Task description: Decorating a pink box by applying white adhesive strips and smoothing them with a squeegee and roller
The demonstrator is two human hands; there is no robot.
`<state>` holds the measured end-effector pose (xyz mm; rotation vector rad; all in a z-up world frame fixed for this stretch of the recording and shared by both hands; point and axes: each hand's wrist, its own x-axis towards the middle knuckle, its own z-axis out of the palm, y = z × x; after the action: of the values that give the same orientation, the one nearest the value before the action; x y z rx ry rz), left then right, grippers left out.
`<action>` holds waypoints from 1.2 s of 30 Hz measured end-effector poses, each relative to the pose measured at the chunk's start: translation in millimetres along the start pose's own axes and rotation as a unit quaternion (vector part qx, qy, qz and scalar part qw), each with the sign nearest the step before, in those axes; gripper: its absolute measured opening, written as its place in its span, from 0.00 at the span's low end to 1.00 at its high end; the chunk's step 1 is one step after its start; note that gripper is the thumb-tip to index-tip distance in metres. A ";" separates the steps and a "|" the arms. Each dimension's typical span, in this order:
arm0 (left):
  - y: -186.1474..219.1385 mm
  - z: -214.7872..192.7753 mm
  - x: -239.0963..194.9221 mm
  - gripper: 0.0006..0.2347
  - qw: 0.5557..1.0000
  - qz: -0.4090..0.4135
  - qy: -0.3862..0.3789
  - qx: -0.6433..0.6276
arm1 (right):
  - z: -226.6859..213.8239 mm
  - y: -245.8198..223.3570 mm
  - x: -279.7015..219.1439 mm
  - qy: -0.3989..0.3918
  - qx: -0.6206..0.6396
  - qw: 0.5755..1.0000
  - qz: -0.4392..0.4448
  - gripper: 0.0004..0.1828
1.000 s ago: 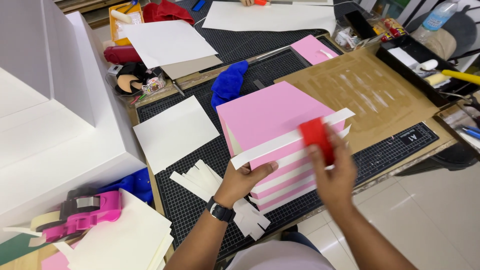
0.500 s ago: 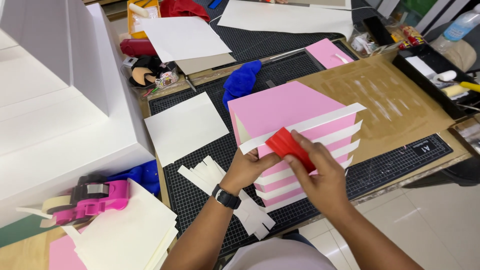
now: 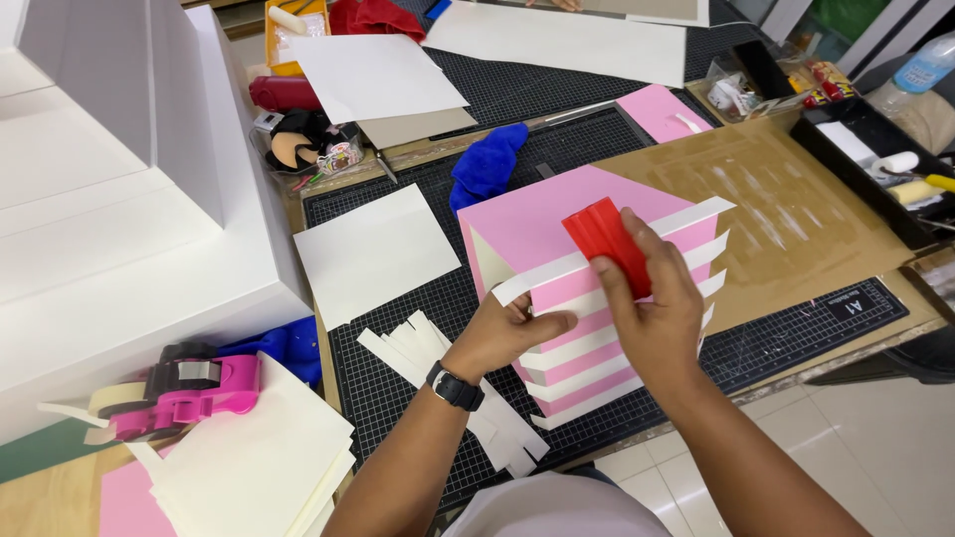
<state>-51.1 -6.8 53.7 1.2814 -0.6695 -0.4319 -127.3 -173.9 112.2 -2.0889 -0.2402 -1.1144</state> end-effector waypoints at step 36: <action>-3.9 -12.6 11.0 0.17 0.995 0.080 -0.048 -0.034 | 26.9 7.2 -10.5 0.028 -0.003 0.997 -0.073 0.23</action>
<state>-34.3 -5.6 50.6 1.1381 -0.8250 -0.3832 -113.0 -158.7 90.9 -2.0689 -0.3671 -1.2586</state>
